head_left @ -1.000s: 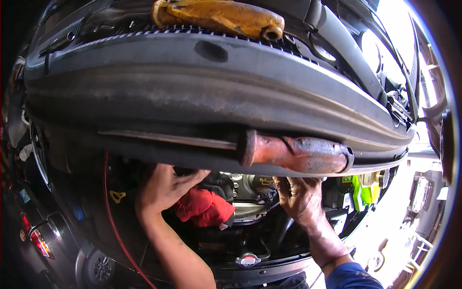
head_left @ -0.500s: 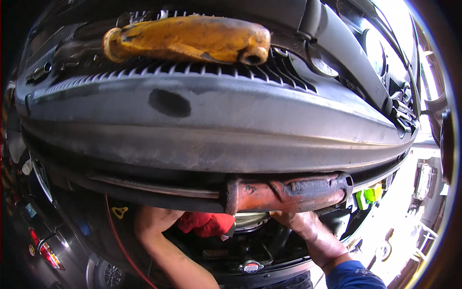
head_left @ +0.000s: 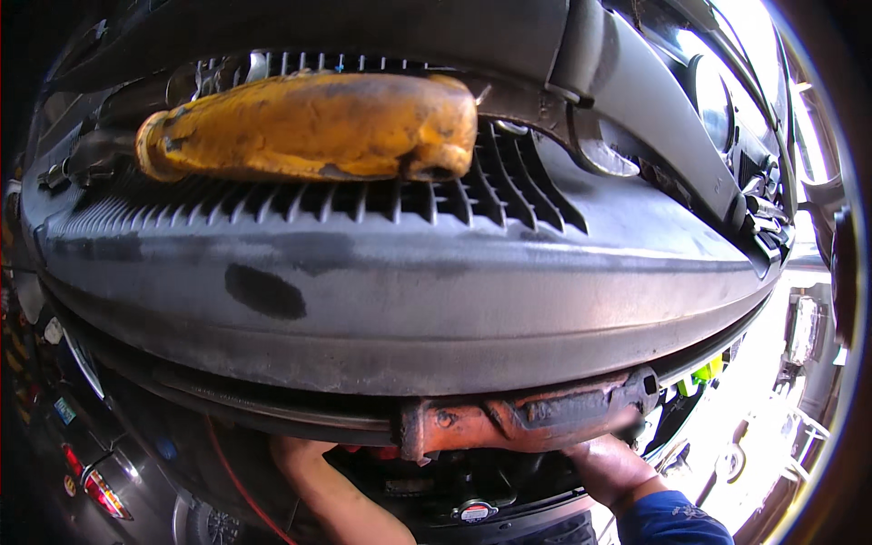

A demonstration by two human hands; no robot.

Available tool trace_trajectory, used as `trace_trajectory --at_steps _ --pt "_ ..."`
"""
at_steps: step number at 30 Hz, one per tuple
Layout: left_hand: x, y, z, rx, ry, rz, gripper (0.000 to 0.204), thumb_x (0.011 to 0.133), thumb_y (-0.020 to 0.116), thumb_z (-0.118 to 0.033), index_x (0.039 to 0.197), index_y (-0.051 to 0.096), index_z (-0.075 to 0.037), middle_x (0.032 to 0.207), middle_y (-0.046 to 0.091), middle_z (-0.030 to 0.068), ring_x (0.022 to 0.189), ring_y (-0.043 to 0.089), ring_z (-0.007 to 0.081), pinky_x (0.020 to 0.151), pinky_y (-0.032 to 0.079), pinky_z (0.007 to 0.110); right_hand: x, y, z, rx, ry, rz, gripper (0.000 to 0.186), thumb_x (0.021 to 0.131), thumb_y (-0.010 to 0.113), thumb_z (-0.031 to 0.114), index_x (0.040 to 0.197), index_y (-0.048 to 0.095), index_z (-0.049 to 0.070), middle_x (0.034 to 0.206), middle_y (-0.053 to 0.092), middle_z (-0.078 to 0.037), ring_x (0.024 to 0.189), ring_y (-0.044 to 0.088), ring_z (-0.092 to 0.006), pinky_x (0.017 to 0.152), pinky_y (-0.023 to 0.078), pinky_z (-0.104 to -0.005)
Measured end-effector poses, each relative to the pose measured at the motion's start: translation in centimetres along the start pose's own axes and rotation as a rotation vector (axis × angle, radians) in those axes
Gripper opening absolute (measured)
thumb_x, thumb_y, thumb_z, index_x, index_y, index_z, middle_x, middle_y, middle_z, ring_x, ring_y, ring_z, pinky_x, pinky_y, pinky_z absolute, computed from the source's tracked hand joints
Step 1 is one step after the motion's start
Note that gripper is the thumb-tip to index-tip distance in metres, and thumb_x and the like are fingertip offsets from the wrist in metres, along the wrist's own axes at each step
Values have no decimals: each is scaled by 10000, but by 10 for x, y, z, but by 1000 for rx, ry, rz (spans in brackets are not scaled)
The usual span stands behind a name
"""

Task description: Working on the engine of a vehicle using a flashlight and hands to inspect or adjust components.

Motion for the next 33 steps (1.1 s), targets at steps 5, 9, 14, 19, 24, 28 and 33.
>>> trace_trajectory --at_steps 5,9,14,19,24,28,33 --pt "-13 0 3 39 6 -72 267 808 780 -286 996 750 -99 1016 735 114 941 679 374 861 539 454 4 4 3 2 11 5 421 846 767 219 1212 603 93 1209 604 -85 1102 597 -234 936 484 -401" --pt "-17 -1 5 55 4 -102 272 818 777 -294 1000 748 -94 1027 734 121 944 679 376 860 539 453 5 6 5 -4 15 5 380 838 753 204 1168 605 88 1159 606 -94 1061 602 -248 905 487 -408" --pt "-20 -2 7 75 4 -121 279 831 773 -304 1004 745 -87 1041 732 129 949 680 380 860 540 451 8 8 6 -20 20 7 330 828 736 187 1113 607 83 1097 608 -105 1009 608 -264 866 490 -418" --pt "-17 0 9 85 4 -126 288 844 768 -315 1009 742 -81 1055 730 138 953 680 383 859 541 450 9 8 6 -25 23 4 279 817 719 169 1057 609 78 1035 611 -116 957 614 -281 827 494 -427" --pt "-18 2 10 99 4 -124 297 857 764 -325 1014 739 -74 1069 728 147 958 681 387 858 542 449 10 8 9 -50 18 3 229 807 702 152 1002 612 73 973 613 -127 906 620 -297 788 497 -436" --pt "-16 3 8 115 28 -103 305 867 761 -334 1018 737 -69 1080 727 154 961 681 390 858 543 448 17 7 28 -174 -40 4 188 799 688 138 958 614 69 923 615 -135 864 625 -311 757 500 -444" --pt "23 8 -10 194 109 30 316 880 756 -344 1022 734 -63 1094 725 162 966 681 393 857 544 446 43 16 84 -640 -340 27 138 789 671 120 902 616 63 860 617 -146 812 631 -327 718 503 -453"
Point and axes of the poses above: each hand's wrist, its own x-axis towards the middle knuckle, its own y-axis out of the palm, z = x × y, the point moved 5 cm from there along x, towards the middle knuckle
